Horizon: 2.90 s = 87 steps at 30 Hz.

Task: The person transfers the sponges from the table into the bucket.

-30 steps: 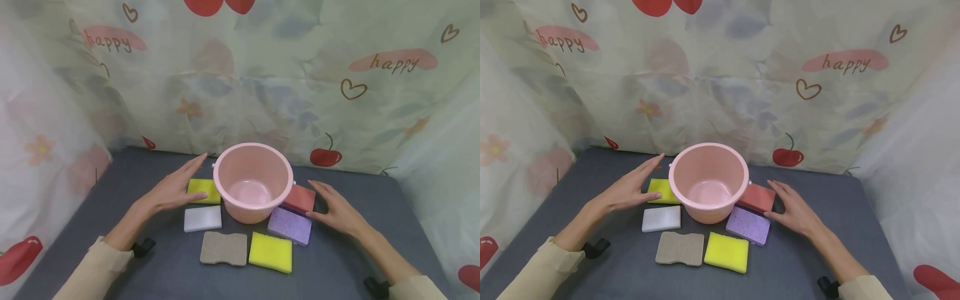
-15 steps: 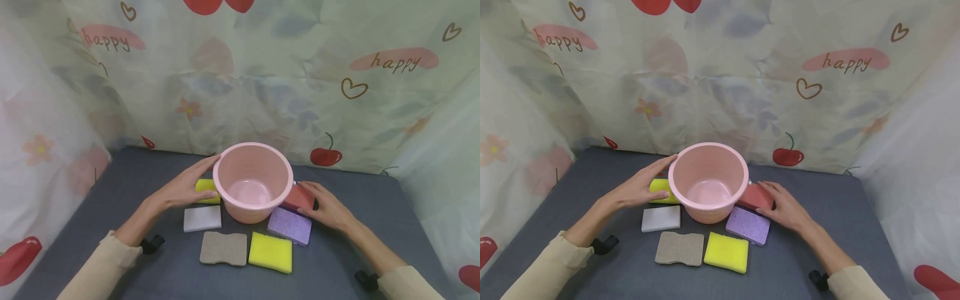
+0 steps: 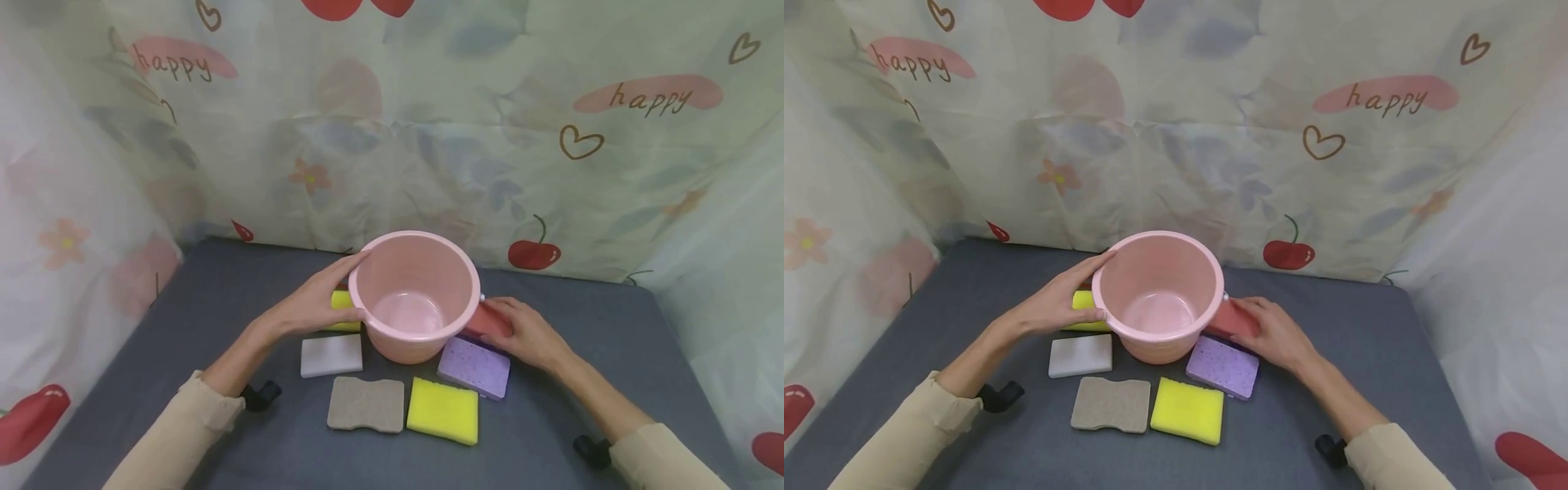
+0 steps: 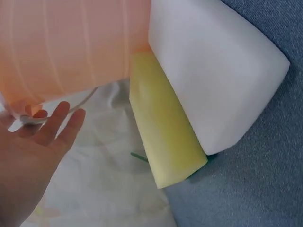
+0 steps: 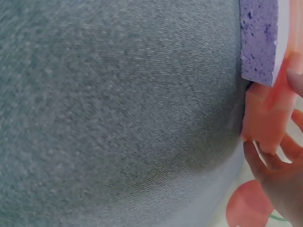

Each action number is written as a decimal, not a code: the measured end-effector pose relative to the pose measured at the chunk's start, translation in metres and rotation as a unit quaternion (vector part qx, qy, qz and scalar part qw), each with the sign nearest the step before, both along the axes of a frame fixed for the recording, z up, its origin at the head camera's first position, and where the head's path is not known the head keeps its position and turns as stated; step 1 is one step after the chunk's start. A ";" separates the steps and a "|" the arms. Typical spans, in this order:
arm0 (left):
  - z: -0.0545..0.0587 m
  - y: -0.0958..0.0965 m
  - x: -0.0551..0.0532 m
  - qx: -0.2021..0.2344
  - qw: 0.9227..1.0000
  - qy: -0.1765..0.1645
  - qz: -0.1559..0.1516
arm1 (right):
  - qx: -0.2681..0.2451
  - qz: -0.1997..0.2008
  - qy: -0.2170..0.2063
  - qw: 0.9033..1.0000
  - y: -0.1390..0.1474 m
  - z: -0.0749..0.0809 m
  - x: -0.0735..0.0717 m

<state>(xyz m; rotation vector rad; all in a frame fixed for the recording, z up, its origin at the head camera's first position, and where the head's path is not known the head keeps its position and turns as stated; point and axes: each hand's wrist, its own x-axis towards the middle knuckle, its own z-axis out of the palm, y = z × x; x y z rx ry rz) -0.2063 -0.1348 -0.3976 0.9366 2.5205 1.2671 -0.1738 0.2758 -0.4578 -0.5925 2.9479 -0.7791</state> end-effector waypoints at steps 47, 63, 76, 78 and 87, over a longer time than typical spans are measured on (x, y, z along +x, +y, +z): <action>-0.002 0.009 0.001 0.075 0.995 -0.067 0.002 | 0.000 -0.040 -0.009 0.999 0.023 0.127 0.023; 0.002 0.009 0.004 0.094 0.990 -0.101 0.006 | -0.005 -0.023 0.023 0.999 -0.009 0.163 0.017; 0.002 0.010 0.002 0.108 0.988 -0.110 -0.001 | -0.007 0.025 0.013 1.000 -0.041 0.168 0.004; 0.001 0.010 0.002 0.109 0.988 -0.111 -0.001 | -0.011 0.040 0.011 0.999 -0.046 0.167 0.001; 0.001 0.008 0.002 0.110 0.988 -0.111 -0.006 | -0.016 0.064 -0.004 0.998 -0.072 0.161 -0.011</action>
